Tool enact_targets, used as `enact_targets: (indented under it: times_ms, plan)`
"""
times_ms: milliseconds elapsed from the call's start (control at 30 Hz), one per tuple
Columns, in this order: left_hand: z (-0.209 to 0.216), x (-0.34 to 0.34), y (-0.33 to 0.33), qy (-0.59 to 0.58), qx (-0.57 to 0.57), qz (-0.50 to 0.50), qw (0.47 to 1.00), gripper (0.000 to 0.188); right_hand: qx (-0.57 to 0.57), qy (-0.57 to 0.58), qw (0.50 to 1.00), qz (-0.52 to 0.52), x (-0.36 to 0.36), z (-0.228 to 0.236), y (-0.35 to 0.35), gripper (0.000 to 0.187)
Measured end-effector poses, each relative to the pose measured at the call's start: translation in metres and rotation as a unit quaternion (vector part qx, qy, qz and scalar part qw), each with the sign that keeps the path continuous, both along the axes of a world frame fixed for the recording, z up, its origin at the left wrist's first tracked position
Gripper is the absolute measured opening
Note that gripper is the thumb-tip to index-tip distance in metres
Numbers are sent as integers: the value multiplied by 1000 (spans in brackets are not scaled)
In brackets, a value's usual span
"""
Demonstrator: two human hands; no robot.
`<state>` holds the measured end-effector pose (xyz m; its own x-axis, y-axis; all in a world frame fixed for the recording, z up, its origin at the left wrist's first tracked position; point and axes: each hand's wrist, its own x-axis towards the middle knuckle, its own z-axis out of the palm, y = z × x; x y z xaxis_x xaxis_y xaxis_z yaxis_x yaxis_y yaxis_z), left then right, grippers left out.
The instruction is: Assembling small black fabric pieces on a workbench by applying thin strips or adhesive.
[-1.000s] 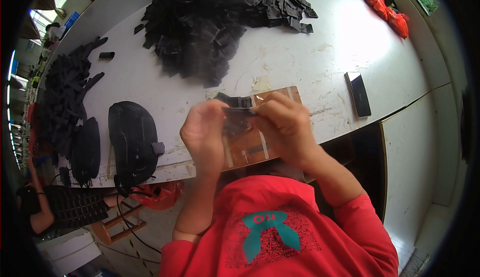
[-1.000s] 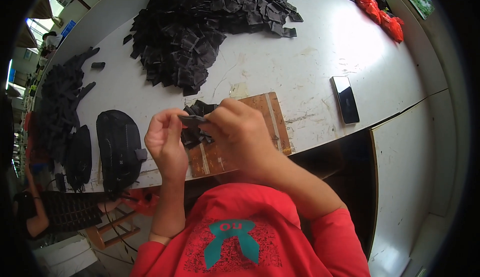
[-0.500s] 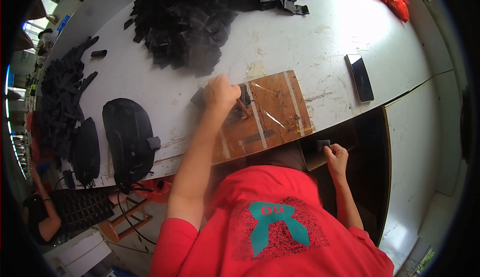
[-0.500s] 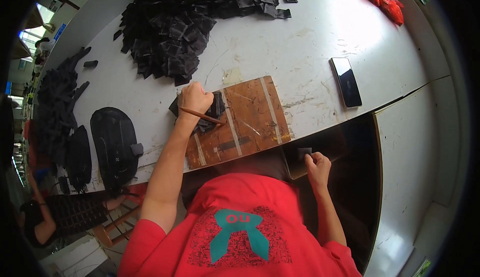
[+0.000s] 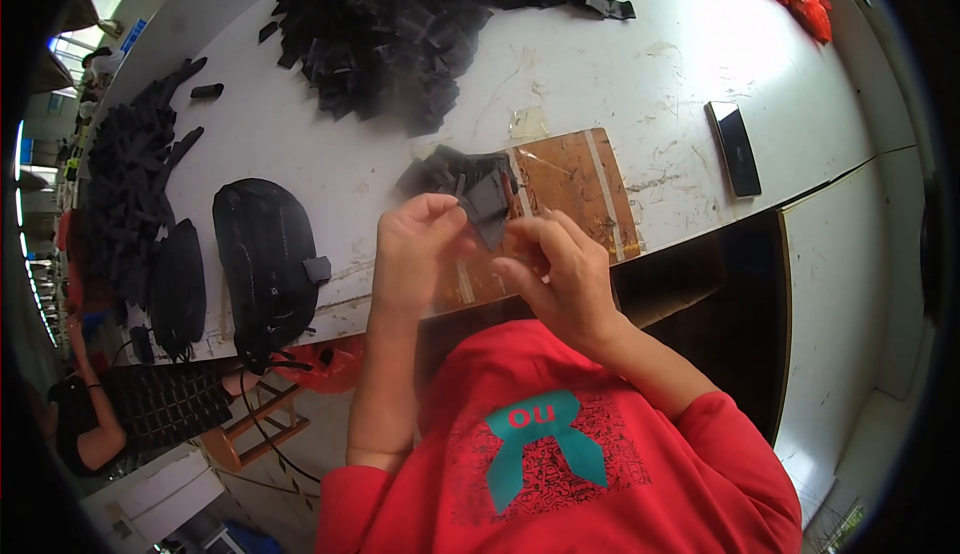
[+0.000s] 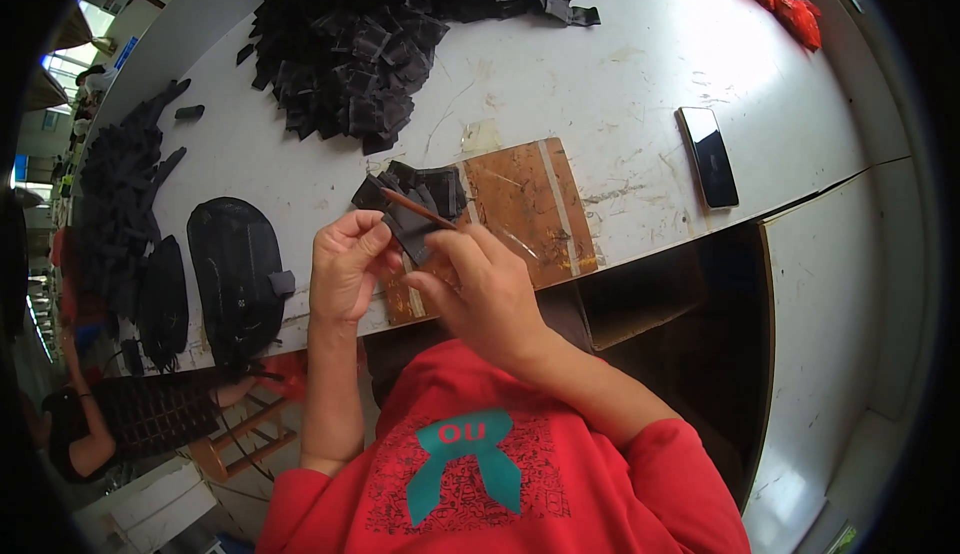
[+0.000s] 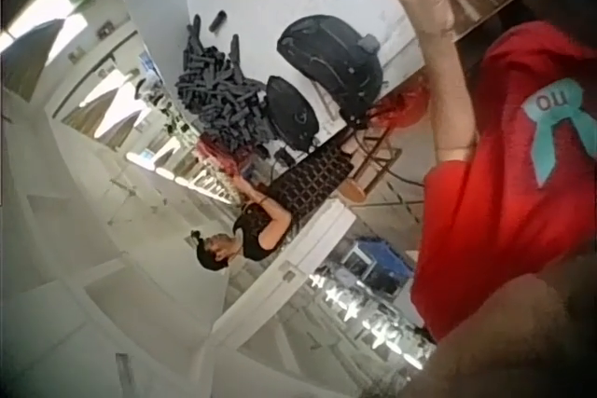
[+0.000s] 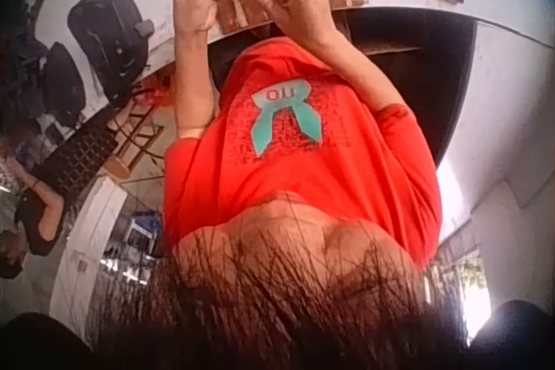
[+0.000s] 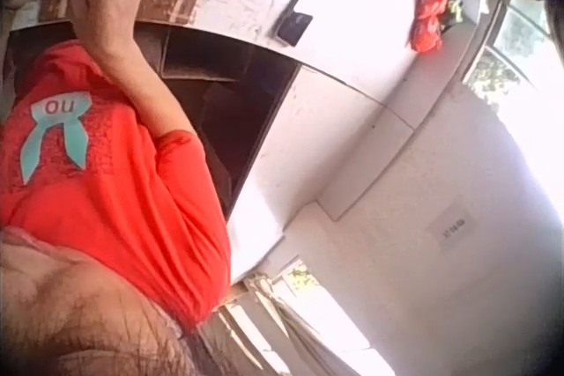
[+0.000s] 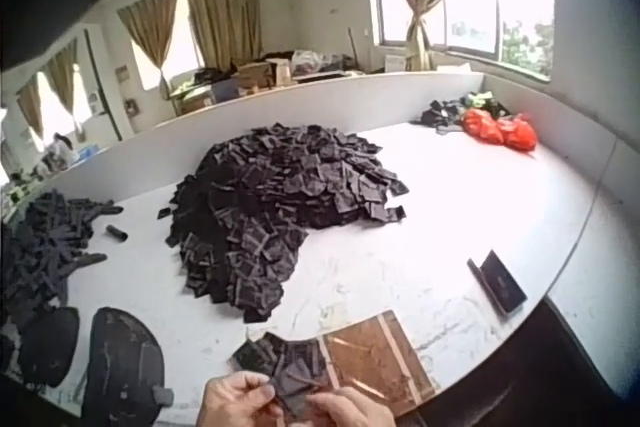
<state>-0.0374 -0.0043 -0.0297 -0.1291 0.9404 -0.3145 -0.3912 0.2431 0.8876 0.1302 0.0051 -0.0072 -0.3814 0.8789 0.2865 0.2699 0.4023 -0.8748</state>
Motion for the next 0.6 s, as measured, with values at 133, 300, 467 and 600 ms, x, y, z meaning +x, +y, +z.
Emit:
enact_targets:
  times_ms: [133, 300, 467, 600]
  plan:
    - [3, 9, -19, 59, 38, -25, 997, 12, 30, 17, 999, -33, -12, 0, 5, 23]
    - [16, 24, -28, 171, 80, -3, 982, 5, 136, -1, 991, -9, -12, -5, 7, 13]
    - [8, 24, -31, 195, 81, 25, 977, 11, 145, -55, 988, -18, -12, -6, 1, 14]
    - [15, 23, -30, 44, 41, 10, 998, 10, 17, 17, 1000, 6, -9, 3, 3, 14]
